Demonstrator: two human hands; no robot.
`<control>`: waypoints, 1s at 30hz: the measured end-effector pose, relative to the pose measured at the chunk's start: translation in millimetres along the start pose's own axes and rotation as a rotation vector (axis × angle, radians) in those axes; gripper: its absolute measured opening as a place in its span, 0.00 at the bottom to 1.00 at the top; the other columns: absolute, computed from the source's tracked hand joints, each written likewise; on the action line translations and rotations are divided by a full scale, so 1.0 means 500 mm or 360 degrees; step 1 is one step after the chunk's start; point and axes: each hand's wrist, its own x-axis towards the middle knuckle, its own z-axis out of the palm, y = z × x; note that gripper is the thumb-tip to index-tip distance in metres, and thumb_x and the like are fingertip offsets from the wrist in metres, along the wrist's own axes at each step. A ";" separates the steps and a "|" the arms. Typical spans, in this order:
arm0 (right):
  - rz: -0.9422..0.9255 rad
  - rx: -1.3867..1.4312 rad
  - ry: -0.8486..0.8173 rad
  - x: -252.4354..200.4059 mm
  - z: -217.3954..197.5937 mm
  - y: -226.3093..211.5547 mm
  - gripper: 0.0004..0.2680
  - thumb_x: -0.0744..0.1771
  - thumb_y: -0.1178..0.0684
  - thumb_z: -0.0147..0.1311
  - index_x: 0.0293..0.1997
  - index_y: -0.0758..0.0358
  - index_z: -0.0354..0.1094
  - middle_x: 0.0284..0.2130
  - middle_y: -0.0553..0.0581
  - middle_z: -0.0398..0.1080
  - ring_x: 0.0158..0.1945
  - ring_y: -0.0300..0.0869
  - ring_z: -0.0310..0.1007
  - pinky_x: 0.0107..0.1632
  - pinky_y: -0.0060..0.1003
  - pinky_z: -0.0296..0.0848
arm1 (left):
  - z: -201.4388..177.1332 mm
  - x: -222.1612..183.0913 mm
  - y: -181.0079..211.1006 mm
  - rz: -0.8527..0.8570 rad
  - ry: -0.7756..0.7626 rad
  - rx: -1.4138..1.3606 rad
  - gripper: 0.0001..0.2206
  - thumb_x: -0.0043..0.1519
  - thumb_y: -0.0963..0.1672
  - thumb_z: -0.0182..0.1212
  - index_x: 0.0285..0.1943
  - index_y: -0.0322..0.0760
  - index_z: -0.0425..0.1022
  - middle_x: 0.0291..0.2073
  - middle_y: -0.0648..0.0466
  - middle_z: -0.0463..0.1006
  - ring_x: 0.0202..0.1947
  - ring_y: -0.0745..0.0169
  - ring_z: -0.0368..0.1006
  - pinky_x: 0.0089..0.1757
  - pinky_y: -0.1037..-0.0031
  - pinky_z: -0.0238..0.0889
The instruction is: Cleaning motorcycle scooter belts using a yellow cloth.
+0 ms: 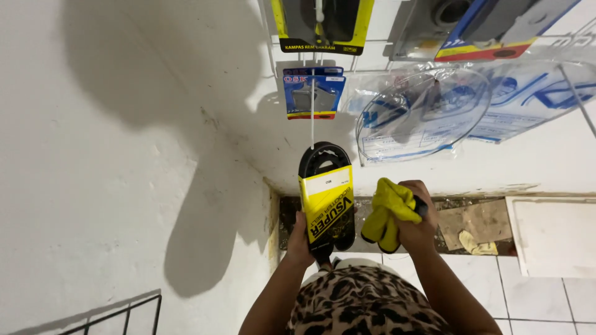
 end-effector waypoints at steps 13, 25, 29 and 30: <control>0.0171 0.0014 -0.0050 -0.056 -0.016 -0.034 0.04 0.65 0.65 0.64 0.37 0.72 0.71 0.33 0.64 0.71 0.37 0.50 0.73 0.48 0.40 0.71 | 0.046 -0.027 -0.022 0.0128 -0.0240 -0.0089 0.26 0.68 0.56 0.45 0.62 0.35 0.71 0.49 0.41 0.81 0.43 0.53 0.81 0.48 0.66 0.75; 0.0056 0.0081 0.0106 -0.056 0.033 -0.056 0.06 0.65 0.63 0.63 0.39 0.76 0.68 0.33 0.66 0.69 0.39 0.55 0.69 0.52 0.50 0.71 | -0.096 0.014 0.001 0.0205 -0.0559 0.0083 0.25 0.72 0.53 0.38 0.70 0.35 0.64 0.60 0.42 0.76 0.54 0.52 0.76 0.56 0.59 0.69; -0.0013 0.0099 0.0119 -0.054 0.087 -0.076 0.07 0.65 0.62 0.62 0.40 0.75 0.69 0.34 0.67 0.71 0.40 0.56 0.70 0.52 0.52 0.70 | -0.080 0.029 0.025 0.0343 -0.0701 0.0040 0.27 0.70 0.51 0.39 0.74 0.29 0.56 0.65 0.30 0.67 0.61 0.37 0.69 0.60 0.44 0.60; 0.0029 0.0118 0.0105 -0.055 0.098 -0.077 0.07 0.64 0.61 0.62 0.40 0.75 0.71 0.35 0.68 0.72 0.40 0.58 0.70 0.52 0.53 0.70 | -0.099 0.039 0.023 0.0364 -0.0754 0.0017 0.27 0.70 0.50 0.38 0.76 0.30 0.54 0.67 0.30 0.64 0.63 0.34 0.66 0.61 0.42 0.57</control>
